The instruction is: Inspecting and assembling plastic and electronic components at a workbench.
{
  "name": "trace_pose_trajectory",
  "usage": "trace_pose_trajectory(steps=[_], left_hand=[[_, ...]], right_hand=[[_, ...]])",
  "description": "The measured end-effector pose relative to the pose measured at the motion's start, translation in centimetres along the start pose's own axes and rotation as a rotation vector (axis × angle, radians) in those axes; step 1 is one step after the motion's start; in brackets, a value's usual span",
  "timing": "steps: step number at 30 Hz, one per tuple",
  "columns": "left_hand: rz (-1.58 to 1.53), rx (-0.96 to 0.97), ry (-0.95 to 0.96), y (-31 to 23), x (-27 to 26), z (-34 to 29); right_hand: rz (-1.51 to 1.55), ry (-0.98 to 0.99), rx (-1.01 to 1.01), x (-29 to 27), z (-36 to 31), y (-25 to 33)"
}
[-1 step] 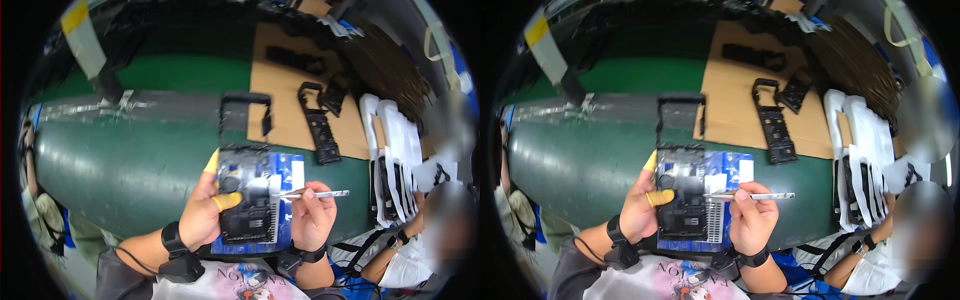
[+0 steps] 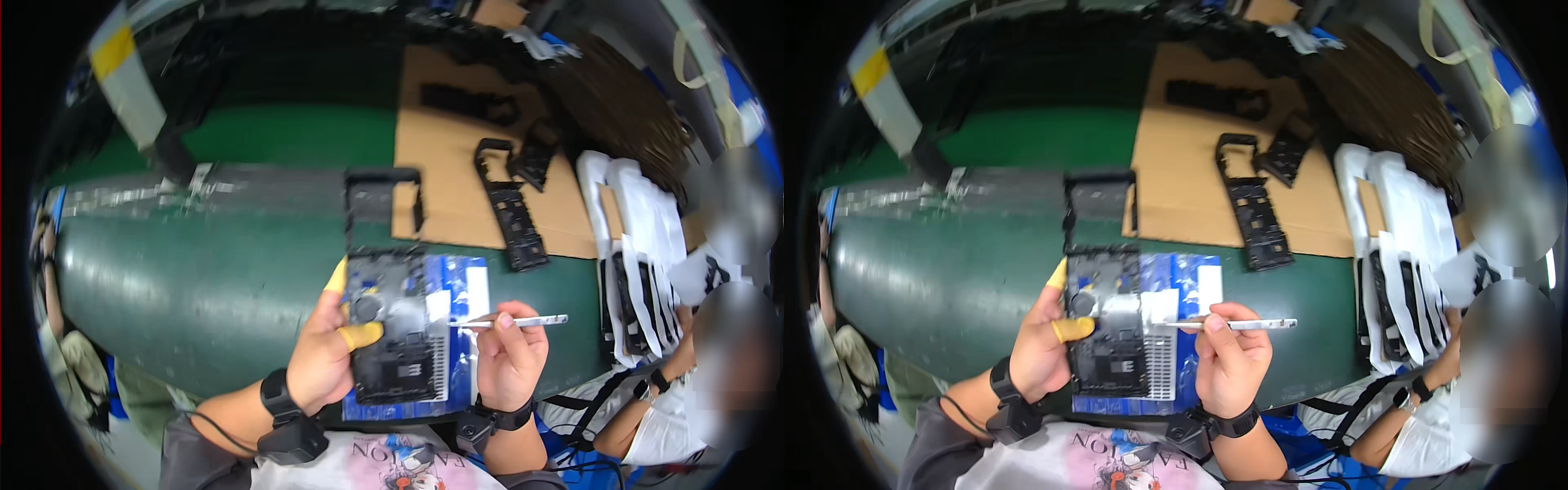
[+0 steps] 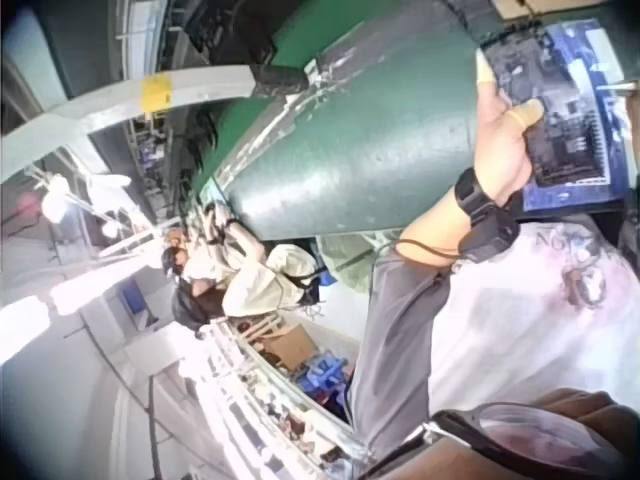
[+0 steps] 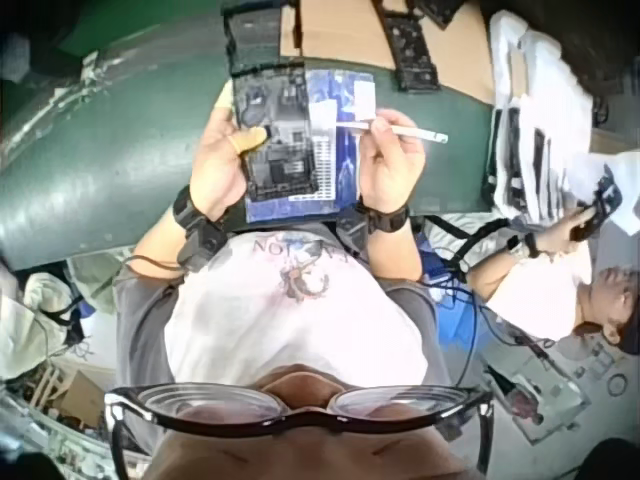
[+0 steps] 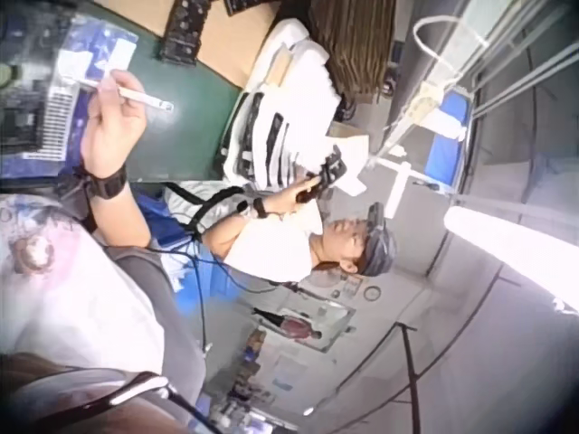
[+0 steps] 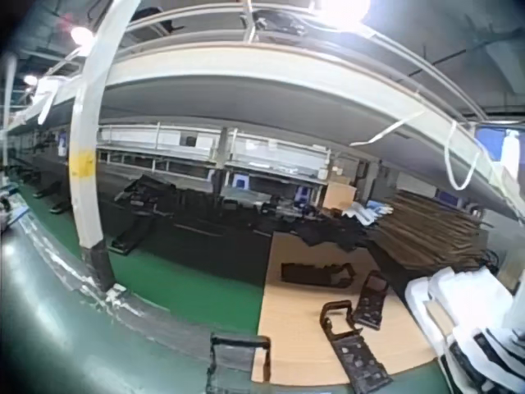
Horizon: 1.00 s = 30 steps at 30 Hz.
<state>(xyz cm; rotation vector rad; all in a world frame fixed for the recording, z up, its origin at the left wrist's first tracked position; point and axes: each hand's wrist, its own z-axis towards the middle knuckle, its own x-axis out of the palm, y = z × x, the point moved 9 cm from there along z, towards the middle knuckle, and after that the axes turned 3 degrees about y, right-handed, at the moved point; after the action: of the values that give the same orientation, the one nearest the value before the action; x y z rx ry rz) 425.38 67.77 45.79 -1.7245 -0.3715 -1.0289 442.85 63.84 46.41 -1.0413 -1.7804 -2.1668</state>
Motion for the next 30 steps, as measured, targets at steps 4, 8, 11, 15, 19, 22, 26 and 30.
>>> trace_pose_trajectory(steps=[4, 8, 11, 15, 19, 22, 26, 30], left_hand=[[0.165, -0.175, -0.006, -0.5, 0.4, 1.6], [0.389, -0.023, -0.156, -6.3, -0.8, 9.1], [1.001, 0.243, -0.284, -15.8, -11.2, 18.0], [1.982, 0.731, -0.434, -11.9, 2.7, 16.4], [2.139, 0.32, -0.105, 0.7, 7.8, 18.4], [2.107, 0.089, -0.068, 5.4, 7.6, 20.7], [1.716, 0.214, -0.086, 3.1, 6.8, 21.0], [1.104, 0.223, -0.026, -0.7, 5.2, 18.0]], right_hand=[[-0.017, -0.185, -0.071, -6.8, -0.8, 2.5], [-0.066, -0.305, -0.106, -12.9, -3.4, 5.0], [-0.038, -0.31, -0.165, -14.6, -5.0, 6.4], [-0.077, -0.425, -0.19, -17.0, -6.5, 7.0], [-0.035, -0.41, -0.17, -16.6, -6.5, 6.9], [-0.047, -0.331, -0.151, -14.1, -5.8, 7.0], [-0.062, -0.231, -0.157, -10.8, -5.6, 6.6], [-0.098, -0.179, -0.107, -8.0, -5.0, 5.3]])
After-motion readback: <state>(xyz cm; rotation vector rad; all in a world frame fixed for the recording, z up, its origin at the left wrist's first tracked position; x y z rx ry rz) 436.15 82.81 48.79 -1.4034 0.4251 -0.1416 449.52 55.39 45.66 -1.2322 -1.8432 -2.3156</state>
